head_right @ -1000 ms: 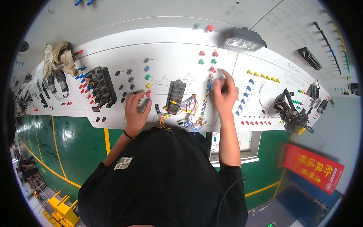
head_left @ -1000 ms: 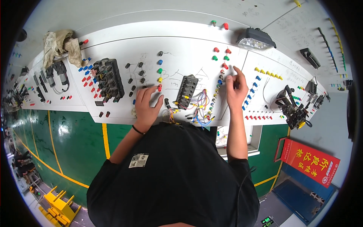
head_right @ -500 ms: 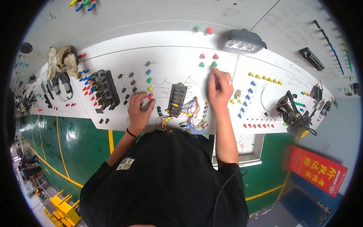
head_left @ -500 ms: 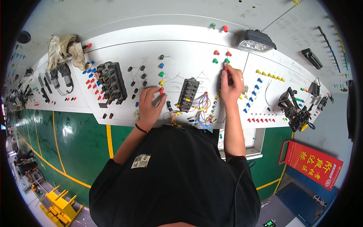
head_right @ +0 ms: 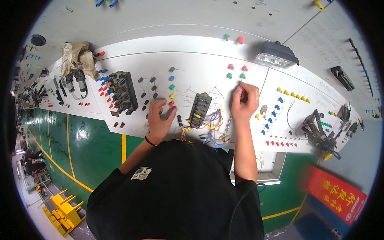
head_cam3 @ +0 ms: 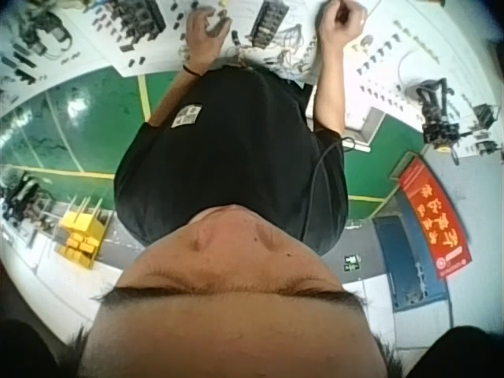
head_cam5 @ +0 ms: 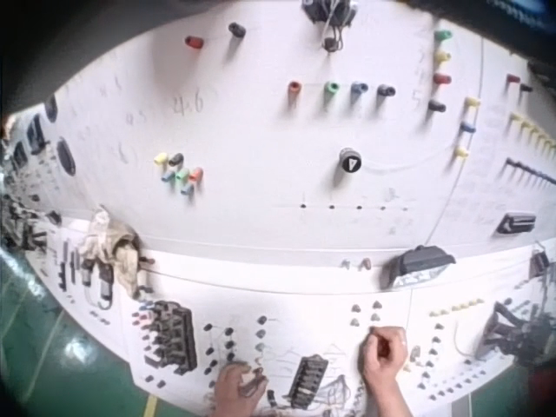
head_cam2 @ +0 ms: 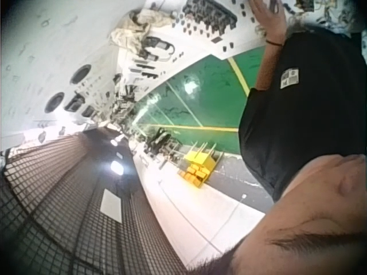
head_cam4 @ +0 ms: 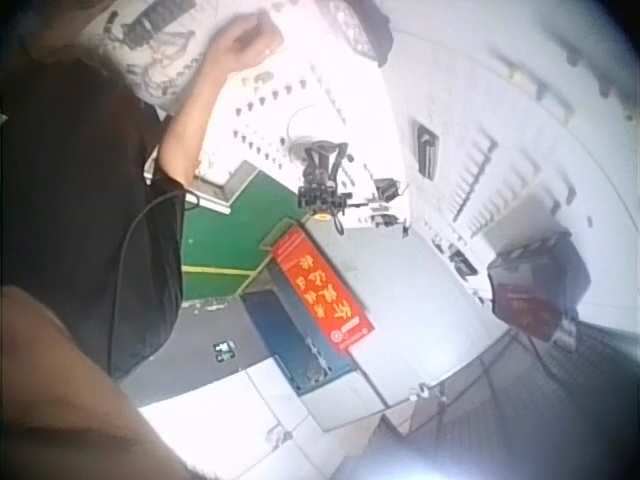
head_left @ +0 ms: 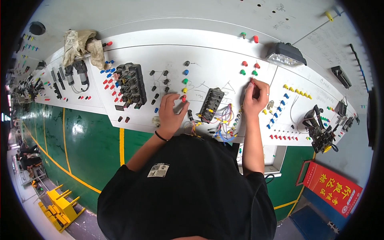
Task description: Connecting various colored electrical wires to a large control panel and sorting wire connectors.
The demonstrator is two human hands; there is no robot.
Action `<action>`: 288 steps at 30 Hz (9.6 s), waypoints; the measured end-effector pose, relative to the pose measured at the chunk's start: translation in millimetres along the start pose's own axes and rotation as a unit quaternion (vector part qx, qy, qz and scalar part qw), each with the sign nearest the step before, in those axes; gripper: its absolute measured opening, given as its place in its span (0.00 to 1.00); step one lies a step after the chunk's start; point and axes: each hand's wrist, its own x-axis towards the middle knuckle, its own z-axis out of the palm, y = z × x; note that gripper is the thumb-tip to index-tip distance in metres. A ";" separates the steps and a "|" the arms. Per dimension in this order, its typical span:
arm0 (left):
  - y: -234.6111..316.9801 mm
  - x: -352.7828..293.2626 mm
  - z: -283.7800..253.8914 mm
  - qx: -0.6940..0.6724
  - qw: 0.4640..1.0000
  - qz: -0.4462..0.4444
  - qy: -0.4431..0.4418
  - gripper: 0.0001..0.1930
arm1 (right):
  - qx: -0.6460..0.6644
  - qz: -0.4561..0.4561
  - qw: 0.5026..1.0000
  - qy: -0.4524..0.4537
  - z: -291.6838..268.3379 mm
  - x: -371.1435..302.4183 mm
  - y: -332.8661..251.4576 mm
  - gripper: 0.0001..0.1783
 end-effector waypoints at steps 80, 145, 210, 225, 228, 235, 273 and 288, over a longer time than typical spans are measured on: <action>50.0 30.0 -8.6 0.300 0.931 -0.084 -0.189 0.14 | 0.136 0.027 0.990 0.001 -9.2 0.9 17.1 0.09; 39.1 19.5 0.6 0.301 0.937 -0.058 -0.169 0.15 | 0.106 0.031 0.993 0.045 -2.9 7.5 8.1 0.13; 31.2 12.5 -2.9 0.216 0.963 -0.098 -0.126 0.10 | 0.104 0.010 0.994 0.039 2.0 0.5 16.0 0.12; 40.6 18.6 1.3 0.211 0.971 -0.025 -0.110 0.10 | 0.077 0.021 0.996 0.030 -0.5 2.5 15.2 0.15; 52.1 20.6 1.4 0.205 0.972 -0.041 -0.104 0.09 | 0.089 0.025 0.995 0.025 -5.1 3.1 9.1 0.14; 40.3 16.9 0.3 0.227 0.968 -0.038 -0.101 0.10 | 0.074 0.047 0.996 0.017 -2.2 -0.8 11.5 0.14; 36.1 13.0 0.6 0.210 0.969 -0.074 -0.105 0.09 | 0.100 0.034 0.994 0.018 -2.6 -0.6 13.6 0.13; 37.4 11.8 3.8 0.237 0.962 -0.067 -0.119 0.11 | 0.075 0.039 0.996 0.034 -3.6 6.1 8.9 0.16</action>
